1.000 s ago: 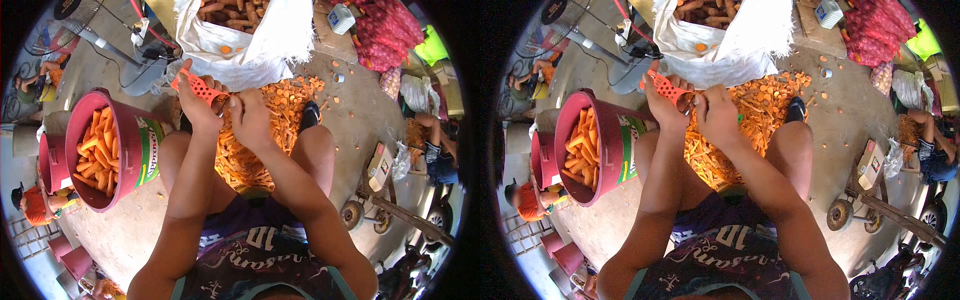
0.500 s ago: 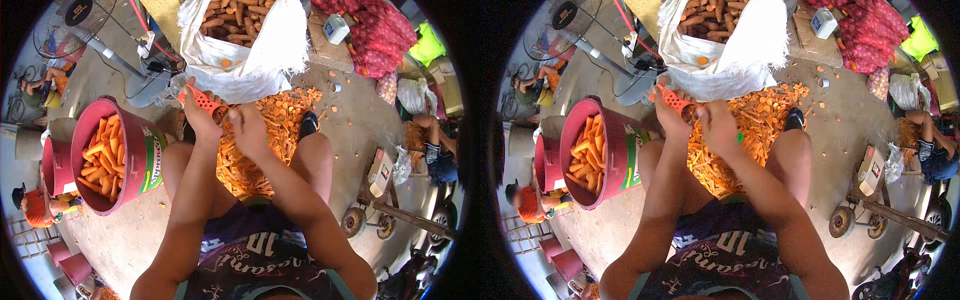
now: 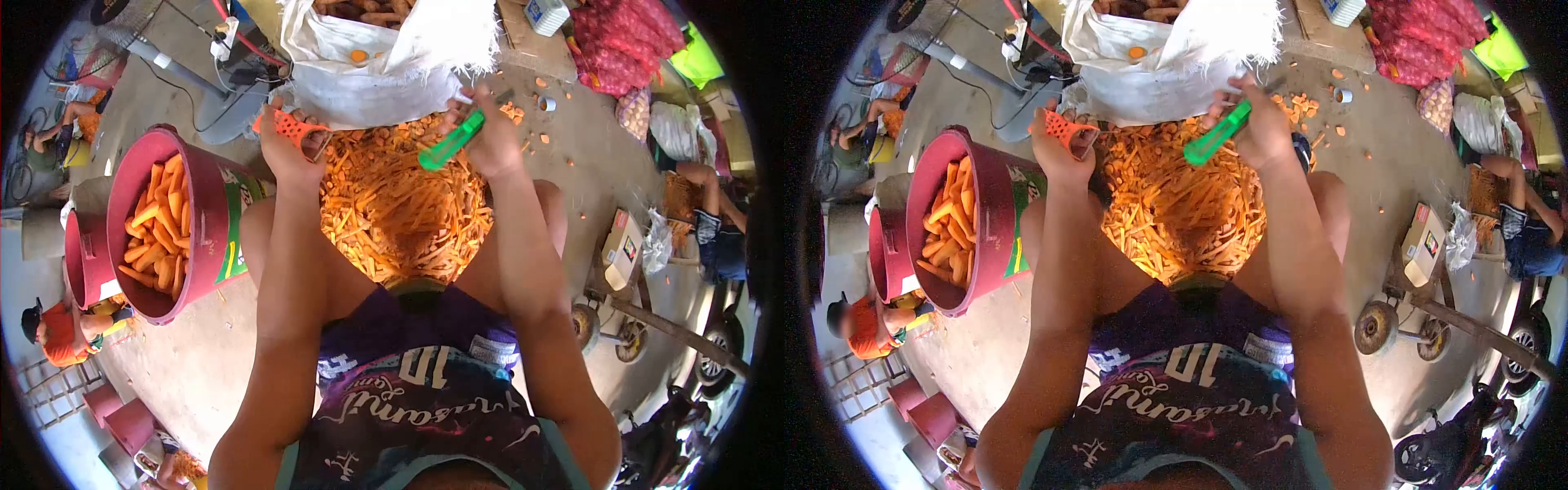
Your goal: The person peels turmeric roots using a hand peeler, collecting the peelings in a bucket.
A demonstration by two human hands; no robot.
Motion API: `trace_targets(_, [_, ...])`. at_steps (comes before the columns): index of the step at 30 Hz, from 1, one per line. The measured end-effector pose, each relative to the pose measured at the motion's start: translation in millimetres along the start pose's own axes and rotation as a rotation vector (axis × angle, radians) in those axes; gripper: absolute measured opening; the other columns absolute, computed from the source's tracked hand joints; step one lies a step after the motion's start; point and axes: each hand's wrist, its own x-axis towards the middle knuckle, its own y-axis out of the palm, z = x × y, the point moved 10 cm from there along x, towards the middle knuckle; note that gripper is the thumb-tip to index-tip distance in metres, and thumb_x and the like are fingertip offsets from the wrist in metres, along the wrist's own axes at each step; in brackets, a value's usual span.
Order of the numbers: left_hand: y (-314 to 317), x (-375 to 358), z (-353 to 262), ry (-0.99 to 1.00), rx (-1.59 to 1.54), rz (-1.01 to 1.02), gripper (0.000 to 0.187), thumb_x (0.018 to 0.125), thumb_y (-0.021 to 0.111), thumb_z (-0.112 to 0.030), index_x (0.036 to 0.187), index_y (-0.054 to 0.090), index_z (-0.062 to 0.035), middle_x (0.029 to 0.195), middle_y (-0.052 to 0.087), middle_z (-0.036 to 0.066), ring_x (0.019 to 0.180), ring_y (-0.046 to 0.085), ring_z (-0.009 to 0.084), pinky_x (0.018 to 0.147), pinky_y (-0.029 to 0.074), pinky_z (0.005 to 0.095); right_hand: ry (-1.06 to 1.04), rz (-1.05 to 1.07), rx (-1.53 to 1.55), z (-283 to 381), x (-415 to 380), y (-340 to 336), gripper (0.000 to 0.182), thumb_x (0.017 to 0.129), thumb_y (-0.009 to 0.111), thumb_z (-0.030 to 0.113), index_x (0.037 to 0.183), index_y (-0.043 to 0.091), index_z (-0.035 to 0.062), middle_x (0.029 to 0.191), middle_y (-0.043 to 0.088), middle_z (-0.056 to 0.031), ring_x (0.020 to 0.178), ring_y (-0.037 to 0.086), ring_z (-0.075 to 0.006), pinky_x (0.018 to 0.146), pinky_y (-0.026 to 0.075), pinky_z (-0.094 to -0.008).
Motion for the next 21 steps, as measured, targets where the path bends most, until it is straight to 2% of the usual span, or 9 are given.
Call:
trace_targets(4, [3.0, 13.4, 15.3, -0.025, 0.087, 0.055, 0.036, 0.107, 0.054, -0.039, 0.131, 0.058, -0.0131, 0.103, 0.06, 0.007, 0.082, 0.064, 0.0242, 0.072, 0.063, 0.0455, 0.382, 0.16, -0.502, -99.3, -46.7, -13.6, 0.03, 0.112, 0.052, 0.03, 0.111, 0.062, 0.0025, 0.093, 0.063, -0.0091, 0.073, 0.061, -0.0213, 0.072, 0.053, -0.0396])
trace_targets(8, [-4.4, 9.5, 36.3, -0.179, -0.066, 0.108, 0.026, 0.105, 0.057, -0.029, 0.127, 0.057, -0.014, 0.096, 0.057, 0.005, 0.078, 0.062, 0.0229, 0.077, 0.062, 0.054, 0.018, 0.099, -0.111, -35.1, -28.4, -3.9, 0.03, 0.11, 0.058, 0.032, 0.109, 0.063, 0.0029, 0.083, 0.062, -0.0055, 0.068, 0.059, -0.018, 0.068, 0.051, -0.0357])
trace_targets(10, [12.6, -0.8, 41.8, -0.228, -0.11, 0.218, 0.024, 0.104, 0.059, -0.024, 0.125, 0.057, -0.0145, 0.094, 0.057, 0.005, 0.076, 0.062, 0.022, 0.077, 0.061, 0.0557, 0.116, 0.176, -0.598, -67.7, -36.0, -15.2, 0.03, 0.109, 0.06, 0.033, 0.109, 0.063, 0.0028, 0.075, 0.06, -0.004, 0.065, 0.058, -0.0167, 0.064, 0.051, -0.035])
trace_targets(12, [23.3, -18.3, 41.1, -0.166, 0.183, 0.284, 0.029, 0.1, 0.061, -0.015, 0.128, 0.056, -0.0125, 0.091, 0.056, 0.005, 0.076, 0.061, 0.02, 0.077, 0.059, 0.0575, 0.196, 0.201, -0.731, -93.3, -66.0, -7.3, 0.029, 0.109, 0.06, 0.032, 0.11, 0.063, 0.003, 0.073, 0.06, -0.0037, 0.063, 0.057, -0.0163, 0.061, 0.05, -0.0345])
trace_targets(14, [24.1, -22.0, 43.4, -0.141, 0.257, 0.263, 0.039, 0.096, 0.064, -0.01, 0.134, 0.054, -0.0107, 0.086, 0.056, 0.004, 0.073, 0.059, 0.0176, 0.077, 0.059, 0.0482, 0.283, 0.237, -0.869, -103.7, -64.2, 0.7, 0.028, 0.109, 0.061, 0.031, 0.11, 0.063, 0.0032, 0.071, 0.059, -0.0034, 0.061, 0.056, -0.016, 0.059, 0.05, -0.0341])
trace_targets(16, [38.3, -25.4, 42.3, 0.075, 0.701, 0.449, 0.04, 0.096, 0.066, -0.013, 0.134, 0.057, -0.0072, 0.091, 0.063, 0.004, 0.073, 0.064, 0.0219, 0.075, 0.057, 0.0435, 0.078, 0.139, -0.689, -69.3, -38.0, 8.5, 0.026, 0.109, 0.061, 0.029, 0.111, 0.063, 0.0035, 0.076, 0.061, -0.0036, 0.06, 0.055, -0.0154, 0.055, 0.049, -0.0342])
trace_targets(18, [58.4, -55.0, 29.1, 0.488, 1.123, 0.6, 0.036, 0.091, 0.073, -0.023, 0.12, 0.065, -0.0035, 0.101, 0.072, 0.017, 0.086, 0.072, 0.031, 0.07, 0.054, 0.0442, 0.062, 0.088, -0.67, -36.9, -31.8, 19.1, 0.028, 0.107, 0.063, 0.032, 0.113, 0.063, 0.0044, 0.081, 0.061, -0.0028, 0.059, 0.053, -0.0138, 0.054, 0.047, -0.0331])
trace_targets(20, [65.7, -72.2, 29.8, 0.512, 1.319, 0.612, 0.041, 0.086, 0.076, -0.03, 0.113, 0.067, -0.0014, 0.098, 0.073, 0.022, 0.092, 0.072, 0.0401, 0.076, 0.056, 0.0468, -0.096, 0.203, -0.974, -11.8, -30.5, 50.8, 0.036, 0.104, 0.066, 0.035, 0.12, 0.063, 0.003, 0.092, 0.067, -0.0062, 0.072, 0.063, -0.0177, 0.065, 0.054, -0.0369])
trace_targets(21, [76.7, -82.3, 35.5, 0.588, 1.424, 0.666, 0.042, 0.086, 0.076, -0.031, 0.115, 0.067, -0.0023, 0.099, 0.073, 0.021, 0.09, 0.072, 0.0422, 0.077, 0.057, 0.0469, -0.238, 0.207, -1.235, -2.0, -34.5, 64.4, 0.04, 0.101, 0.068, 0.034, 0.128, 0.063, 0.004, 0.102, 0.072, -0.0123, 0.091, 0.069, -0.0238, 0.083, 0.056, -0.0404])
